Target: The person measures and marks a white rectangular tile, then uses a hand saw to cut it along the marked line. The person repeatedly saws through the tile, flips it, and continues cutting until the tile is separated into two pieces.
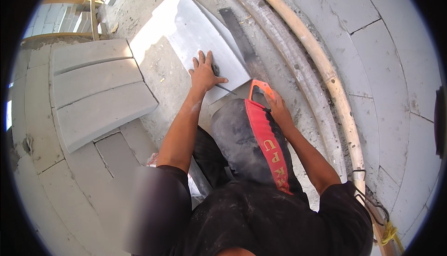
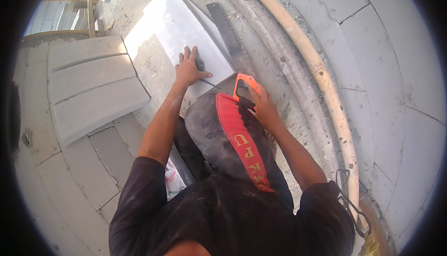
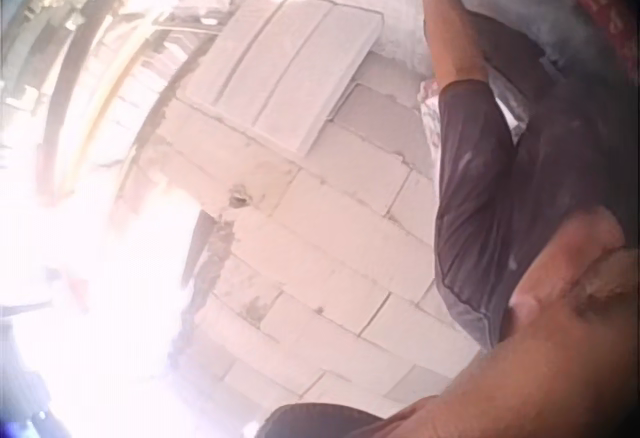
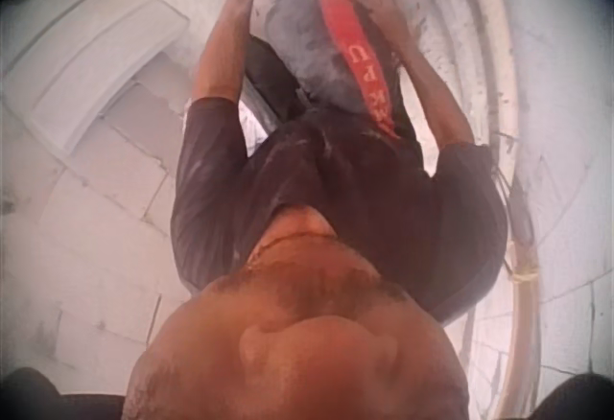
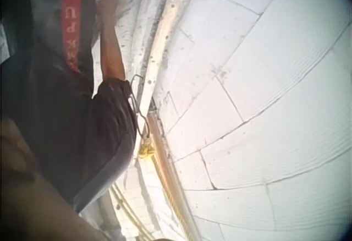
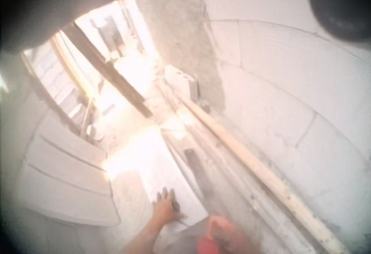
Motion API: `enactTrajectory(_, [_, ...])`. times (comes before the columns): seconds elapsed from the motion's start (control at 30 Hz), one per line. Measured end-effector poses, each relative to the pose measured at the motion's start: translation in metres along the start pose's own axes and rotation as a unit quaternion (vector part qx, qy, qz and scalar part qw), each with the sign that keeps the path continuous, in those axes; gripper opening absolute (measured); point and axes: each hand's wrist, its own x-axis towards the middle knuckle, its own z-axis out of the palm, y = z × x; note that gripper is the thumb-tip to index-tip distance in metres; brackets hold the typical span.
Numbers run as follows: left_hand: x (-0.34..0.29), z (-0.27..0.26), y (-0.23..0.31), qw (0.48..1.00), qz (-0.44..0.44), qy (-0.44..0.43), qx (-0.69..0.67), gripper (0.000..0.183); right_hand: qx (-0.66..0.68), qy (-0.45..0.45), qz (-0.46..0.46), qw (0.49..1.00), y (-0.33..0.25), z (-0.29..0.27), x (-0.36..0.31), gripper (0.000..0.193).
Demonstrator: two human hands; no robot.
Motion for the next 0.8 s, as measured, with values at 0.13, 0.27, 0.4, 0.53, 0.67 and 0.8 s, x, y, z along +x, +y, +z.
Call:
enactTrajectory(0.13, [0.001, 0.0, -0.003, 1.0, -0.002, -0.007, 0.013, 0.149, -0.267, 0.176, -0.071, 0.945, -0.011, 0.037, 0.021, 0.037])
enactTrajectory(0.27, [0.003, -0.004, -0.001, 1.0, -0.002, -0.016, 0.022, 0.149, -0.201, 0.133, -0.06, 0.969, -0.009, 0.07, 0.032, 0.024])
enactTrajectory(0.4, [0.005, -0.004, 0.006, 1.0, 0.006, -0.02, 0.02, 0.149, -0.194, 0.08, -0.017, 0.978, 0.001, 0.088, 0.031, 0.024])
enactTrajectory(0.53, [0.006, -0.001, -0.003, 0.999, 0.006, -0.019, 0.029, 0.15, -0.115, 0.163, -0.017, 0.98, -0.007, 0.047, 0.03, 0.028])
enactTrajectory(0.67, [0.002, -0.003, 0.0, 0.999, 0.001, -0.021, 0.037, 0.149, 0.03, 0.232, 0.081, 0.969, -0.026, -0.046, 0.02, 0.022])
enactTrajectory(0.8, [0.003, -0.004, 0.0, 0.999, 0.008, -0.015, 0.034, 0.149, 0.158, 0.176, 0.074, 0.969, -0.032, -0.088, -0.015, 0.023])
